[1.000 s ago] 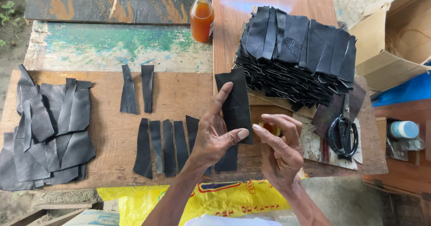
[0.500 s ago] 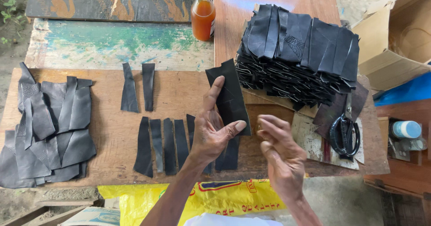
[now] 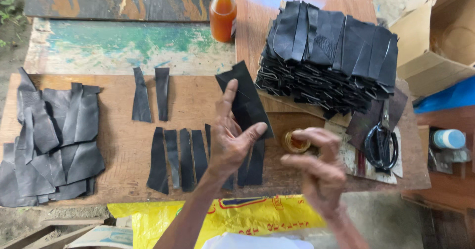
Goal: The person repeatedly picks up small black leather pieces from a pile, rubs their edges with a finger, and places them on a wooden table. The person handles the pieces one at a time, inspecting and rubbing the edges before stacking them.
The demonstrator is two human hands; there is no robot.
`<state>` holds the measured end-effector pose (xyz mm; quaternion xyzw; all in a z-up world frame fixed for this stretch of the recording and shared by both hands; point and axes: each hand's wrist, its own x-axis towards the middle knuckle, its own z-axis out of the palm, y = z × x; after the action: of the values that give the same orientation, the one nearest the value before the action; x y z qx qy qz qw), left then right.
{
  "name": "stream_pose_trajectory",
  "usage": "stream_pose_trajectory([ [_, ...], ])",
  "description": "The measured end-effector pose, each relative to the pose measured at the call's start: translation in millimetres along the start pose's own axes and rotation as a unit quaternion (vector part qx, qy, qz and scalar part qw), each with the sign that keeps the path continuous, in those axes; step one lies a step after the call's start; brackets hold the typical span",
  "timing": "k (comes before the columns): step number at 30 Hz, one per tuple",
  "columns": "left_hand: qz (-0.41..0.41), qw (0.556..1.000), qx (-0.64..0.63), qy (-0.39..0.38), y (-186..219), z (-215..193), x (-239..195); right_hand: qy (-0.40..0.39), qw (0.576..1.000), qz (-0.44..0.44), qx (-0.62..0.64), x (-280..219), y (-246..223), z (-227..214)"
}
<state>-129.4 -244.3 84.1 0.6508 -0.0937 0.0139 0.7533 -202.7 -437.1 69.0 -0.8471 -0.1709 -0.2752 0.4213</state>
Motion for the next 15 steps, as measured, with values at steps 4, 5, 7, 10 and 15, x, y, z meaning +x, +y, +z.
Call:
stream_pose_trajectory([
  [4, -0.129, 0.979, 0.155, 0.009, 8, -15, -6, -0.128, 0.972, 0.062, -0.186, 6, 43, -35],
  [5, 0.007, 0.974, 0.227, 0.012, 9, -18, -2, -0.153, 0.963, 0.064, -0.212, 7, 45, -40],
  [7, 0.275, 0.896, 0.348, 0.013, 6, -24, -2, -0.185, 0.953, 0.057, -0.234, 4, 46, -42],
  [10, 0.011, 0.969, 0.245, -0.024, 1, -33, -12, -0.2, 0.953, 0.042, -0.225, 6, 47, -37],
  [15, 0.014, 0.967, 0.252, 0.024, 1, -37, -13, -0.202, 0.957, 0.032, -0.204, 13, 43, -37],
])
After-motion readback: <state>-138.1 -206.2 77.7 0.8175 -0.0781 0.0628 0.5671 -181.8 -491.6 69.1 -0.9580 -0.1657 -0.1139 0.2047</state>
